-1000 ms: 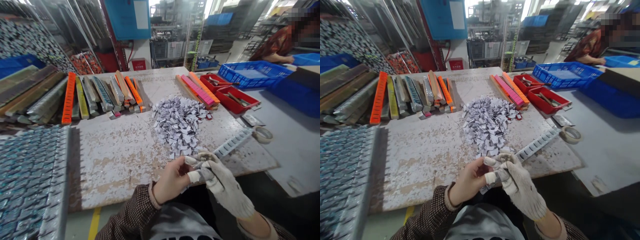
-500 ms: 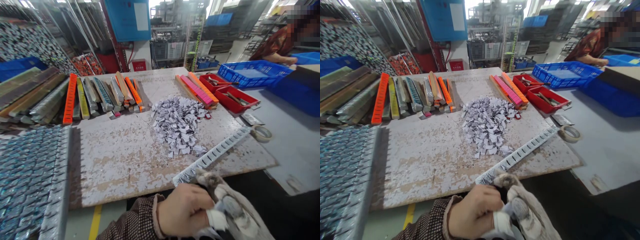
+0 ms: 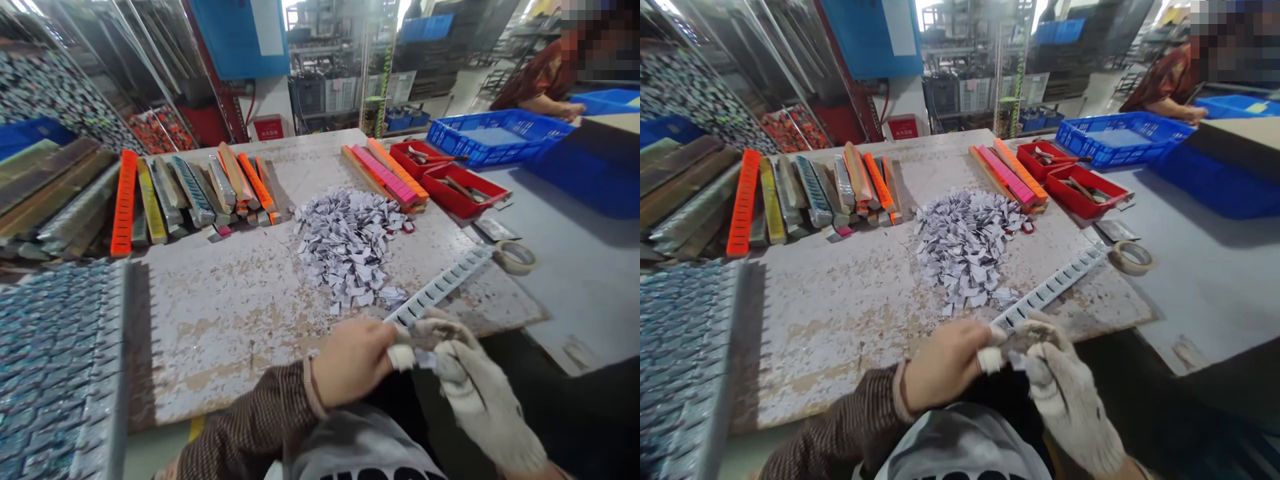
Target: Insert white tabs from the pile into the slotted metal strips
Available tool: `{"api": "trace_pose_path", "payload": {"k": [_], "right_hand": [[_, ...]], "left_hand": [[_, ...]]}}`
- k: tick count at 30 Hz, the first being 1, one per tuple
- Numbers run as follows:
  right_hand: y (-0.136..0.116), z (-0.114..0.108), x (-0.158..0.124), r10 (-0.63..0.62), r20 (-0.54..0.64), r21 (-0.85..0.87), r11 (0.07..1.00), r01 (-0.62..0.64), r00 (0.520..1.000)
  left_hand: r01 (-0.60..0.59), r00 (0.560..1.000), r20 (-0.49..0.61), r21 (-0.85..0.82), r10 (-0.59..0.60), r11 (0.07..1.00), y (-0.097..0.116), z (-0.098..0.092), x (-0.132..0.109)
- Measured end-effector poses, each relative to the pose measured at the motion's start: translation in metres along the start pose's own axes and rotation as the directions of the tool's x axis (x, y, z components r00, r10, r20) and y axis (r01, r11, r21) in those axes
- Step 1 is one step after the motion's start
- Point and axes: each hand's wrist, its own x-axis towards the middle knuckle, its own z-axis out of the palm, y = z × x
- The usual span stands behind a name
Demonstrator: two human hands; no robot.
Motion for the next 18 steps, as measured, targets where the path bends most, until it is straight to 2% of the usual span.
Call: {"api": "trace_pose_path", "payload": {"k": [2, 3, 5, 8, 10, 12, 15, 18], "right_hand": [[0.012, -0.001, 0.011, -0.083, -0.046, -0.149, 0.986, 0.076, 0.995], [0.017, 0.001, 0.016, -0.129, -0.036, -0.234, 0.965, 0.118, 0.991], [0.024, 0.006, 0.025, -0.216, 0.022, -0.385, 0.899, 0.207, 0.976], [0.028, 0.016, 0.036, -0.270, 0.117, -0.510, 0.810, 0.291, 0.956], [0.028, 0.018, 0.042, -0.273, 0.174, -0.545, 0.774, 0.324, 0.946], [0.030, 0.017, 0.047, -0.253, 0.241, -0.528, 0.776, 0.345, 0.937], [0.035, 0.015, 0.053, -0.208, 0.337, -0.448, 0.822, 0.351, 0.918], [0.042, 0.015, 0.055, -0.212, 0.385, -0.392, 0.844, 0.367, 0.898]], "left_hand": [[0.105, 0.993, -0.064, 0.174, -0.095, 0.979, -0.015, -0.006, 0.027], [0.108, 0.993, -0.068, 0.248, -0.094, 0.963, -0.022, -0.007, 0.041], [0.046, 0.998, 0.020, 0.343, -0.057, 0.938, -0.034, -0.004, 0.066], [-0.029, 0.989, 0.144, 0.349, -0.023, 0.937, -0.045, 0.010, 0.092], [-0.033, 0.985, 0.170, 0.323, -0.023, 0.946, -0.050, 0.018, 0.098], [-0.016, 0.985, 0.168, 0.291, -0.034, 0.957, -0.054, 0.022, 0.098], [0.031, 0.990, 0.129, 0.221, -0.060, 0.975, -0.059, 0.020, 0.091], [0.083, 0.994, 0.061, 0.120, -0.090, 0.989, -0.064, 0.014, 0.079]]}}
